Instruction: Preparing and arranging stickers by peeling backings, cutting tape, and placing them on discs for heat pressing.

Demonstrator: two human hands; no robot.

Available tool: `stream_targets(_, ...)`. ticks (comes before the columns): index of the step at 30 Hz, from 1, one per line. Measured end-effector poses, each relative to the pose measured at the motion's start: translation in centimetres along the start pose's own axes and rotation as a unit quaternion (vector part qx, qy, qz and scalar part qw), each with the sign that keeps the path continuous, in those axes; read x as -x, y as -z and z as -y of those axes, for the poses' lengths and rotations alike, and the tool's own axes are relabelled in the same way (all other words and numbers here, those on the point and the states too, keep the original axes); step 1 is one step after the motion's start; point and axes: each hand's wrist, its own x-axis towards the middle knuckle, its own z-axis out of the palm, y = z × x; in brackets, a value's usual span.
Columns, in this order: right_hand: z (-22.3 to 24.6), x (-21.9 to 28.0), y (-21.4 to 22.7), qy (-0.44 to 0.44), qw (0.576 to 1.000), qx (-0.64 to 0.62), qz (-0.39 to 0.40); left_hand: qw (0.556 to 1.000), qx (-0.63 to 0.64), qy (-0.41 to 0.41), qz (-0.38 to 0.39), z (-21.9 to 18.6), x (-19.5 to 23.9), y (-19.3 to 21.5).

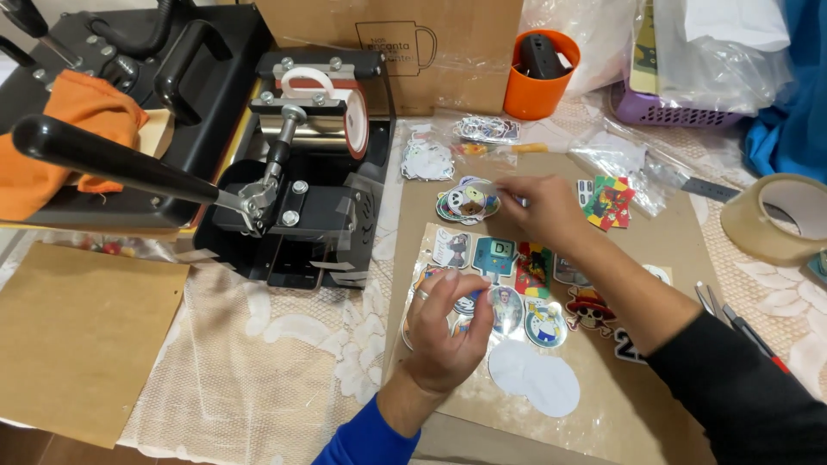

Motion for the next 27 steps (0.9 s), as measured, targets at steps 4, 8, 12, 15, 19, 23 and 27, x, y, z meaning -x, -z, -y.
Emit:
stream_targets(4, 6.0, 3.7, 5.6, -0.301, 0.91, -0.284, 0.03, 0.987, 0.09, 0.135, 0.001, -1.0, -0.6, -0.1)
stream_targets(8, 9.5, 9.7, 7.6, -0.36, 0.829, -0.425, 0.053, 0.86, 0.254, 0.442, -0.002, -2.5, -2.1, -0.4)
stream_targets(12, 10.4, 13.4, 6.7, -0.408, 0.794, -0.451, 0.027, 0.824, 0.292, 0.484, 0.039, -3.1, -1.3, -1.1)
stream_targets(15, 11.3, 13.8, 6.9, -0.386, 0.806, -0.448, 0.023, 0.818, 0.278, 0.498, 0.076, -3.8, -1.8, -0.8)
stream_targets(19, 11.7, 14.1, 6.9, -0.404, 0.796, -0.45, 0.015, 0.827, 0.262, 0.492, 0.073, -3.7, -1.6, -1.1)
stream_targets(23, 11.8, 14.5, 6.6, -0.399, 0.788, -0.469, -0.002, 0.821, 0.261, 0.501, 0.087, -3.6, -1.5, -1.3)
stream_targets(27, 12.1, 14.6, 6.5, -0.382, 0.797, -0.467, -0.012, 0.826, 0.243, 0.5, 0.09, -3.8, -1.6, -1.3)
